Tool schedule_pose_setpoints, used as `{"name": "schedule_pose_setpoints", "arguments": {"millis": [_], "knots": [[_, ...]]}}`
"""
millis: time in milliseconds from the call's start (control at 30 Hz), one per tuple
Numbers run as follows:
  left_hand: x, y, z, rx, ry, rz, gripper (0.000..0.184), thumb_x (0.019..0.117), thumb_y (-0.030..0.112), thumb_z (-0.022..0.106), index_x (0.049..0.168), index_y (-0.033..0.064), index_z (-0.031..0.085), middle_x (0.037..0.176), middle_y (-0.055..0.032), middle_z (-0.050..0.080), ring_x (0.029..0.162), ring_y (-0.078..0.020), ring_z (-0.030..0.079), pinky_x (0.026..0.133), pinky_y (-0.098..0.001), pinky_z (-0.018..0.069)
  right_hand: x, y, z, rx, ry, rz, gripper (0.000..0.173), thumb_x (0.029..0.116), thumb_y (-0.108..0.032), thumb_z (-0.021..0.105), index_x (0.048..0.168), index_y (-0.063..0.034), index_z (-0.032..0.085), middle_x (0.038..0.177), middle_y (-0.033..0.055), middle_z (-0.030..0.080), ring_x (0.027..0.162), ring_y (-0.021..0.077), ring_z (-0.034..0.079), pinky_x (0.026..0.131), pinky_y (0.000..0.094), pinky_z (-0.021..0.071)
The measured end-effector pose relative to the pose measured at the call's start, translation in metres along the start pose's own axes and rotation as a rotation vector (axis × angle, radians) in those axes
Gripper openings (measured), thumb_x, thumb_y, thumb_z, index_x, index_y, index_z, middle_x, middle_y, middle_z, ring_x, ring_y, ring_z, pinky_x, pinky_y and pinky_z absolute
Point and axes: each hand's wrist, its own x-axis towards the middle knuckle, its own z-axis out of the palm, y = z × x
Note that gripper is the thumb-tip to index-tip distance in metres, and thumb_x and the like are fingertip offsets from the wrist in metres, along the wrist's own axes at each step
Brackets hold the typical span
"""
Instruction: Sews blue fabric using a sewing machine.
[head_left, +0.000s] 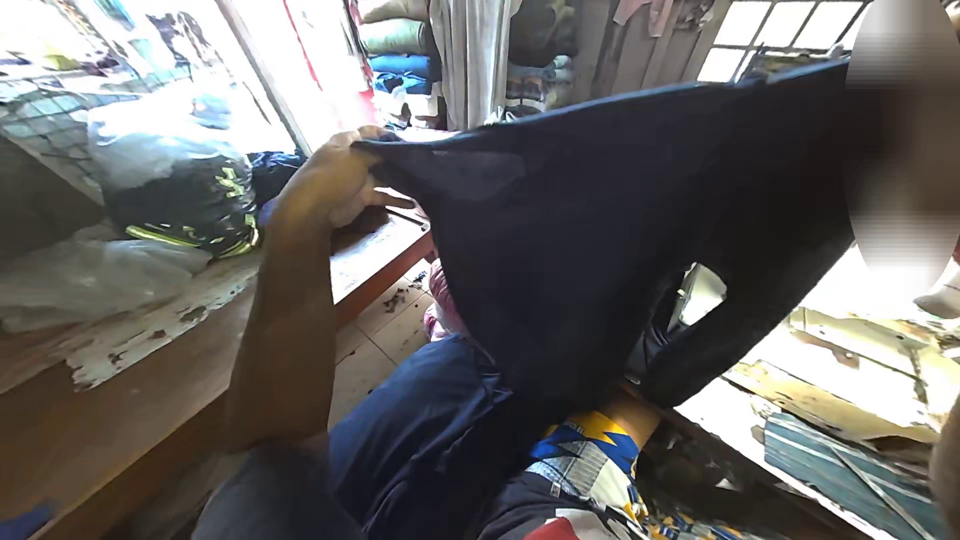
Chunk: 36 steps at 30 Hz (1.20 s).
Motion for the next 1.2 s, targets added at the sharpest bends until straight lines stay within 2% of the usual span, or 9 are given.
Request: {"name": "schedule_pose_setpoints", "arguments": {"millis": [167, 400, 500, 567, 700, 800, 900, 1100, 1200], "knots": [[0.005, 0.003, 0.037, -0.235, -0.298, 0.398, 0.035, 0.1117, 0.023, 0.028, 0.121, 0.0186, 0.061, 0.102, 0.0058, 0.07, 0.094, -0.0064, 0.067, 0.083, -0.0271, 0.0592, -0.003, -0.095, 0.02, 0.537, -0.239, -0.101, 0.017, 0.0963, -0.035, 0.07, 0.1, -0.0193, 0.077, 0.086, -0.0092, 0.074, 0.064, -0.0009, 0.064, 0.054, 0.0184, 0.054], [-0.006, 0.04, 0.107, -0.157, -0.838, 0.545, 0.025, 0.1063, 0.018, 0.045, 0.127, 0.0092, 0.057, 0.106, -0.0024, 0.068, 0.093, -0.0105, 0.067, 0.08, -0.0278, 0.0598, 0.029, -0.088, 0.093, 0.828, -0.337, -0.128, 0.083, 0.077, -0.018, 0.09, 0.149, -0.0074, 0.051, 0.131, 0.0044, 0.067, 0.106, 0.0094, 0.069, 0.087, 0.0257, 0.0611], [-0.009, 0.038, 0.108, -0.144, -0.817, 0.477, 0.026, 0.1023, 0.007, 0.049, 0.128, 0.0056, 0.053, 0.102, -0.0077, 0.072, 0.088, -0.0144, 0.071, 0.076, -0.0313, 0.0621, 0.018, -0.082, 0.106, 0.812, -0.364, -0.064, 0.019, 0.084, -0.017, 0.084, 0.095, -0.007, 0.073, 0.079, 0.0, 0.071, 0.067, 0.0052, 0.065, 0.06, 0.0229, 0.0556], [-0.006, 0.008, 0.102, -0.203, -0.748, 0.445, 0.035, 0.0994, 0.009, 0.05, 0.134, 0.0077, 0.047, 0.117, -0.0096, 0.07, 0.098, -0.017, 0.071, 0.082, -0.0349, 0.0613, 0.015, -0.074, 0.104, 0.643, -0.306, 0.014, 0.019, 0.0912, -0.024, 0.077, 0.084, -0.0085, 0.069, 0.069, -0.0009, 0.063, 0.058, 0.0058, 0.056, 0.054, 0.0269, 0.0476], [-0.055, -0.099, 0.128, -0.172, -0.597, 0.188, 0.04, 0.0969, 0.043, 0.061, 0.132, 0.0254, 0.059, 0.105, 0.011, 0.066, 0.088, -0.0013, 0.062, 0.072, -0.0221, 0.053, 0.016, -0.058, 0.093, 0.471, -0.124, 0.214, 0.016, 0.0919, -0.026, 0.075, 0.087, -0.0111, 0.071, 0.074, -0.002, 0.066, 0.064, 0.0038, 0.06, 0.061, 0.0295, 0.052], [-0.088, -0.148, 0.151, -0.021, -0.921, 0.167, 0.044, 0.0867, 0.025, 0.082, 0.124, 0.0067, 0.067, 0.104, 0.0016, 0.075, 0.092, -0.006, 0.071, 0.084, -0.0283, 0.0612, 0.021, -0.041, 0.085, 0.391, -0.084, 0.265, 0.017, 0.0913, -0.026, 0.076, 0.085, -0.0108, 0.071, 0.074, -0.0005, 0.065, 0.065, 0.0058, 0.059, 0.063, 0.0325, 0.0507], [-0.095, -0.155, 0.149, 0.145, -1.009, 0.222, 0.013, 0.0942, 0.016, 0.073, 0.099, 0.0042, 0.071, 0.08, 0.0, 0.07, 0.065, -0.006, 0.065, 0.059, -0.0243, 0.0568, 0.021, -0.024, 0.074, 0.317, -0.106, 0.324, 0.019, 0.0909, -0.028, 0.076, 0.089, -0.0101, 0.071, 0.079, 0.0015, 0.067, 0.07, 0.0081, 0.063, 0.067, 0.0366, 0.0543], [-0.062, -0.13, 0.084, 0.038, -0.612, 0.254, 0.02, 0.1051, 0.016, 0.048, 0.113, 0.0057, 0.063, 0.112, -0.0113, 0.07, 0.094, -0.0235, 0.071, 0.082, -0.0406, 0.0622, 0.023, -0.016, 0.044, 0.203, -0.094, 0.376, 0.027, 0.0854, -0.036, 0.081, 0.099, -0.0144, 0.073, 0.091, -0.0052, 0.069, 0.081, -0.0022, 0.063, 0.078, 0.0256, 0.0563], [-0.074, -0.11, 0.11, 0.29, -0.48, 0.25, 0.024, 0.1026, 0.028, 0.061, 0.114, 0.0066, 0.066, 0.098, -0.0055, 0.072, 0.08, -0.0174, 0.071, 0.071, -0.0378, 0.0628, 0.026, -0.014, 0.052, 0.087, -0.081, 0.432, 0.046, 0.0841, -0.055, 0.076, 0.104, -0.0139, 0.072, 0.101, 0.0049, 0.069, 0.095, 0.0138, 0.065, 0.087, 0.049, 0.054]]}}
